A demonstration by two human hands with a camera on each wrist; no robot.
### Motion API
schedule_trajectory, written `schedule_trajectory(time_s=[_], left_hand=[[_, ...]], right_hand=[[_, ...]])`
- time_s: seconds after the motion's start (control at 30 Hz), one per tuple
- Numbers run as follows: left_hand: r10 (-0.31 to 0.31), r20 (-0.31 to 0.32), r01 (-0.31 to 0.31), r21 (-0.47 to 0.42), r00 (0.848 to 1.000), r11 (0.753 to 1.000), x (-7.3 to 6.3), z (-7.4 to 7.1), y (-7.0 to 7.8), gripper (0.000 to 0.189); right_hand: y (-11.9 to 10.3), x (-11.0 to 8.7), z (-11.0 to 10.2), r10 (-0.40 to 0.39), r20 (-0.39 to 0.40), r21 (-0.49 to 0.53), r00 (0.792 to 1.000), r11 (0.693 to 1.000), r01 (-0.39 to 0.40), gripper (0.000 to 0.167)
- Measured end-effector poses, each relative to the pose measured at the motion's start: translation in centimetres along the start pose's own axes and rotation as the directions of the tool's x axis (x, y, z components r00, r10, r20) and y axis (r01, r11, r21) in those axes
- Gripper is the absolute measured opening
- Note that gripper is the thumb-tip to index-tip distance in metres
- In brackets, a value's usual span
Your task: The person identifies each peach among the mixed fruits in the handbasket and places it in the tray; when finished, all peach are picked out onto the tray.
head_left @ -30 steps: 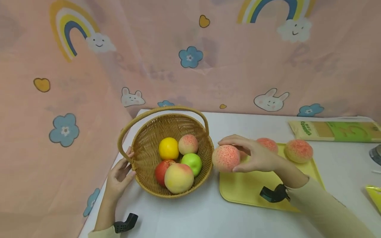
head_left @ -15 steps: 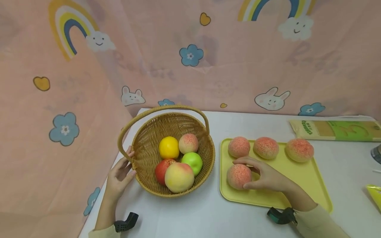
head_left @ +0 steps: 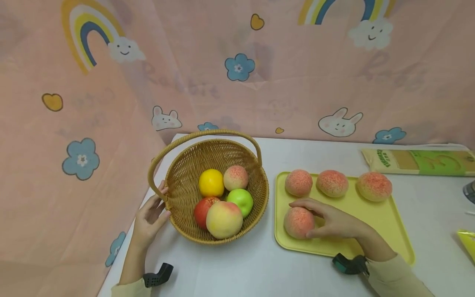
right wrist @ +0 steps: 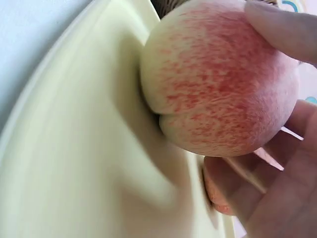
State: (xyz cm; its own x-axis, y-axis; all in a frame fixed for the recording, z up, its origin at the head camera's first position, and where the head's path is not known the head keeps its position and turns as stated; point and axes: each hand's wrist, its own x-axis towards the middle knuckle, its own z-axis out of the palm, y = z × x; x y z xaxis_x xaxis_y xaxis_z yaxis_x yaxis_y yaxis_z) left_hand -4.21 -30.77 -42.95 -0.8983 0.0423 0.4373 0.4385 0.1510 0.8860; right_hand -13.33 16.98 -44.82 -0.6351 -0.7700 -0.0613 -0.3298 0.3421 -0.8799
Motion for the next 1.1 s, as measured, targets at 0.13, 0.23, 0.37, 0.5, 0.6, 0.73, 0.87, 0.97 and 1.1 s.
schedule_trajectory(time_s=[0.13,0.23,0.37,0.5,0.6,0.73,0.87,0.97,1.1], left_hand=[[0.004,0.000,-0.004,0.004,1.000,1.000,0.0,0.0,0.1,0.052],[0.012,0.001,-0.012,0.006,1.000,1.000,0.0,0.0,0.1,0.052],[0.015,0.003,-0.015,0.006,1.000,1.000,0.0,0.0,0.0,0.052],[0.014,0.002,-0.014,0.007,1.000,1.000,0.0,0.0,0.0,0.052],[0.029,0.004,-0.029,0.002,1.000,1.000,0.0,0.0,-0.1,0.052],[0.040,0.006,-0.040,0.002,0.999,0.999,0.0,0.0,-0.1,0.052],[0.023,0.003,-0.023,0.002,1.000,1.000,0.0,0.1,-0.1,0.052],[0.017,0.003,-0.017,-0.002,1.000,1.000,0.0,0.1,0.0,0.052],[0.014,0.002,-0.014,0.000,1.000,1.000,-0.1,0.0,-0.1,0.052]], right_hand=[[-0.2,0.0,0.1,0.037,0.039,0.006,0.999,0.999,-0.037,0.068],[-0.1,-0.2,0.3,0.043,0.038,0.028,0.998,0.999,-0.044,0.071],[-0.4,-0.2,0.2,0.013,0.019,0.023,1.000,1.000,-0.014,0.076],[-1.3,0.2,-0.2,-0.030,-0.015,-0.005,0.999,1.000,0.030,0.075],[-2.2,0.7,-0.7,-0.059,-0.021,0.018,0.998,0.998,0.059,0.072],[-3.6,1.6,-1.3,-0.150,-0.015,0.055,0.989,0.987,0.150,0.069],[-5.4,2.6,-1.7,-0.233,-0.018,0.045,0.972,0.971,0.234,0.069],[-6.7,3.5,-1.7,-0.256,-0.019,0.045,0.966,0.965,0.257,0.068],[-8.5,5.0,-1.3,-0.294,0.007,0.108,0.956,0.950,0.292,0.068]])
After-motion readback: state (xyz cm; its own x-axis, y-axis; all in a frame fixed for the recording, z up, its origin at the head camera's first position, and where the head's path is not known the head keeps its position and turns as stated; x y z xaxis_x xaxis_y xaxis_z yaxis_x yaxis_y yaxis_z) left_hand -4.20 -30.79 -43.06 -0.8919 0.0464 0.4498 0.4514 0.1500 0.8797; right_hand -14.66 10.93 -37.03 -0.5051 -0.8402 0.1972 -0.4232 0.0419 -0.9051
